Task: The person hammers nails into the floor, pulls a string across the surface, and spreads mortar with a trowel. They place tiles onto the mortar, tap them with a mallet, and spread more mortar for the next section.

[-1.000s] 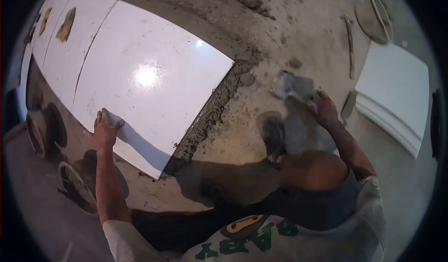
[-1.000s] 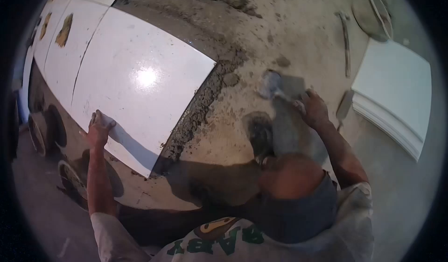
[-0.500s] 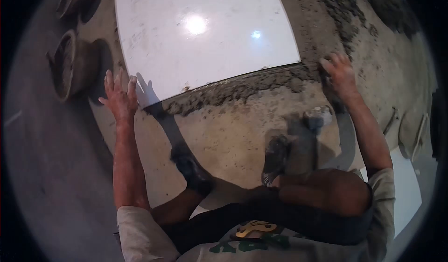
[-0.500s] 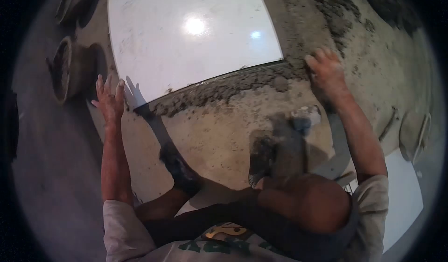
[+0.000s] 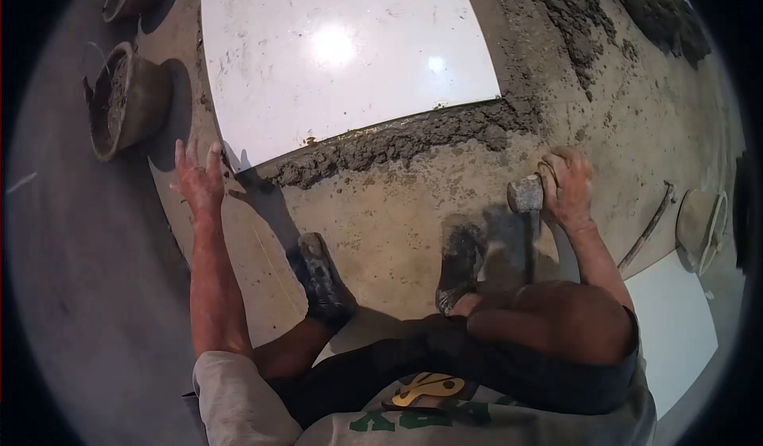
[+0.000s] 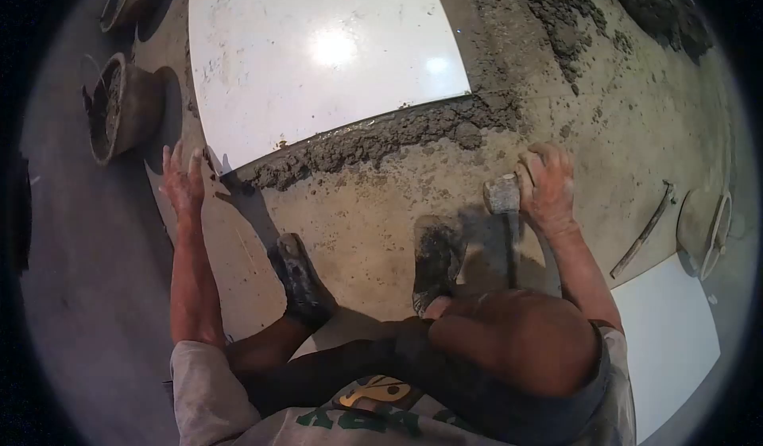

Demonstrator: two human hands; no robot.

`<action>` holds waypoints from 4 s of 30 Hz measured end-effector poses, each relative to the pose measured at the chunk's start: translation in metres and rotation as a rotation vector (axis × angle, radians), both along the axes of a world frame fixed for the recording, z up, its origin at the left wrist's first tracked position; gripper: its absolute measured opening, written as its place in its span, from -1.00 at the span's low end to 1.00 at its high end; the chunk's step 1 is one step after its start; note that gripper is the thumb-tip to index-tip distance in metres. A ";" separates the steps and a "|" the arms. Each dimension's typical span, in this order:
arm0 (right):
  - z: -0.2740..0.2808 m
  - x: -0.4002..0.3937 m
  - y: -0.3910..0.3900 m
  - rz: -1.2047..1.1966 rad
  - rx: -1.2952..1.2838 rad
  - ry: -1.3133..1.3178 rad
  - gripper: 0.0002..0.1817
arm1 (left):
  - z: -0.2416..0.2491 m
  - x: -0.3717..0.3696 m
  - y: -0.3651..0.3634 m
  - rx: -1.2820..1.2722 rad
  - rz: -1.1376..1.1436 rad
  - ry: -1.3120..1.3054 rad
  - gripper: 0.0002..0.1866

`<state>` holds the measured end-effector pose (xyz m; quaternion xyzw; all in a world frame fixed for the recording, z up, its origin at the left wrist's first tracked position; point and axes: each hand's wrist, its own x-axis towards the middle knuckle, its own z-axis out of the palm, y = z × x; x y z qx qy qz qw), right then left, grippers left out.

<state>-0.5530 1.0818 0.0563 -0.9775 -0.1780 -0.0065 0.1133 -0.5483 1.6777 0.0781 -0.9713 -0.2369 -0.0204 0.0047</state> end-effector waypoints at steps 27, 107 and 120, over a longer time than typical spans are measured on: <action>-0.079 -0.150 -0.025 -0.260 0.163 -0.080 -0.59 | -0.010 0.056 0.004 -0.145 -0.177 -0.165 -0.52; 0.098 0.284 0.174 -0.424 0.028 0.708 -0.50 | 0.021 0.294 -0.162 -0.444 -0.025 0.608 0.35; 0.172 0.090 0.107 -0.648 -0.129 0.839 -0.52 | 0.019 0.291 -0.161 -0.378 -0.050 0.608 0.39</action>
